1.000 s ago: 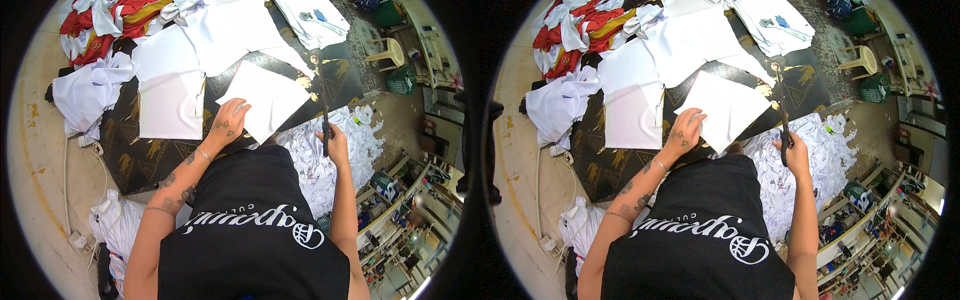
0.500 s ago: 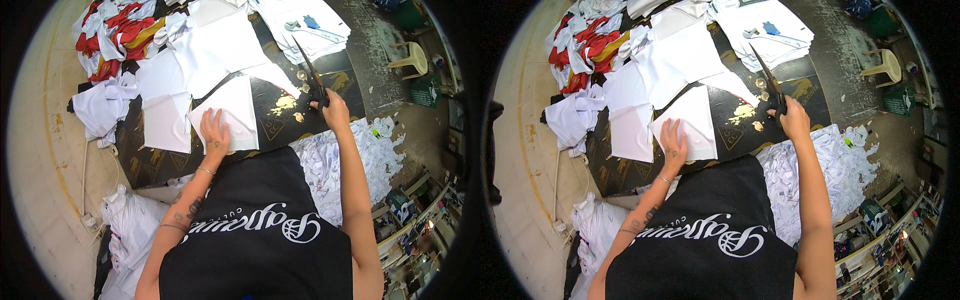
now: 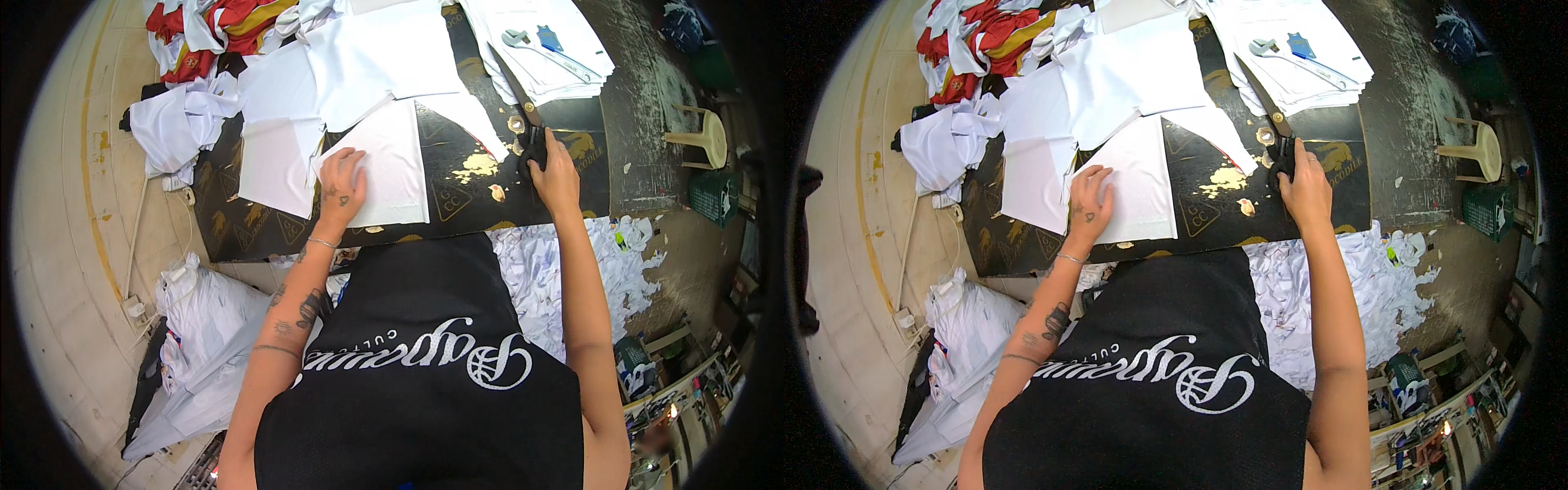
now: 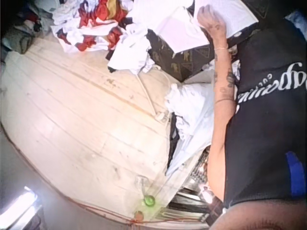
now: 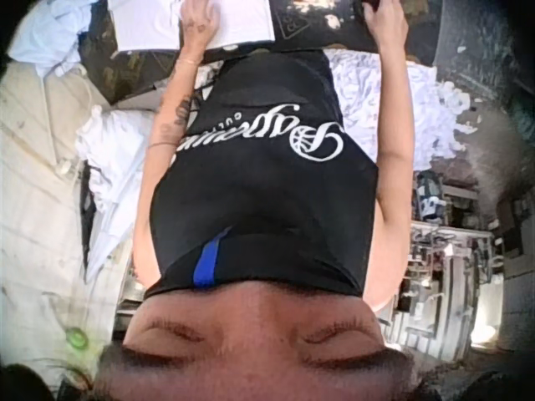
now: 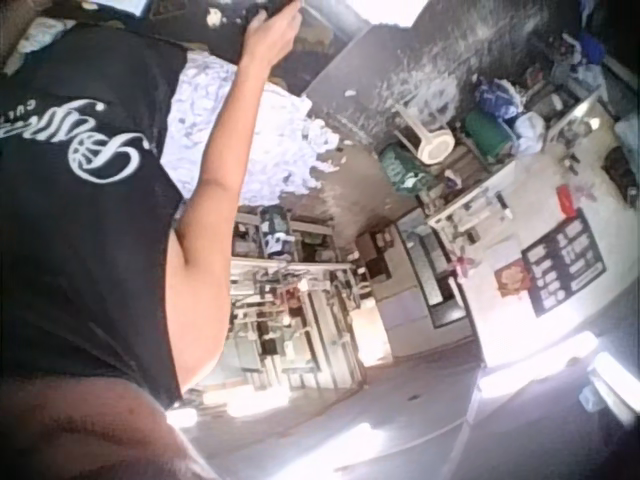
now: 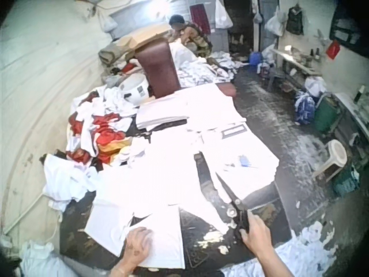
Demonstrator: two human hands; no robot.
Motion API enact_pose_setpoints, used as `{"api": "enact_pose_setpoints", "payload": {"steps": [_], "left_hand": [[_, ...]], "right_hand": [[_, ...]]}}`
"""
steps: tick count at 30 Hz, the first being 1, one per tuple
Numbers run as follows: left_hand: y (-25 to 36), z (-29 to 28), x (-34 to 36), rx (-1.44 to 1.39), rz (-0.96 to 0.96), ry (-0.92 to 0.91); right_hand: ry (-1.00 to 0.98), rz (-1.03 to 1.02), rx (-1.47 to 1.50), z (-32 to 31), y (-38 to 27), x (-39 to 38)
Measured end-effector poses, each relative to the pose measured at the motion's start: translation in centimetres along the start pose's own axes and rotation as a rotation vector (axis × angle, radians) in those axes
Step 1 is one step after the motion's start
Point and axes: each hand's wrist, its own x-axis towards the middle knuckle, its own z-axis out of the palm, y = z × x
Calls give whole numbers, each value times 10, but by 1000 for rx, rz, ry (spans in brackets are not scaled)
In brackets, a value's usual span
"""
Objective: The person cuts white fabric pieces using shears, then folds and stacks them on a table. The person repeatedly picks up fabric, aligns it, cuts it, and places the cut pieces into a growing stack.
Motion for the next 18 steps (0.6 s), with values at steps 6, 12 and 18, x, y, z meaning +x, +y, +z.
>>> {"api": "enact_pose_setpoints", "payload": {"steps": [6,12,18], "left_hand": [[-32,-14,-9,98,57,-147],[-14,-4,-11,124,-39,-16],[-16,0,12,213,110,22]], "right_hand": [[-64,20,-49,-1,4,18],[-508,266,953,-28,-12,0],[-1086,183,1064,-45,-17,-42]]}}
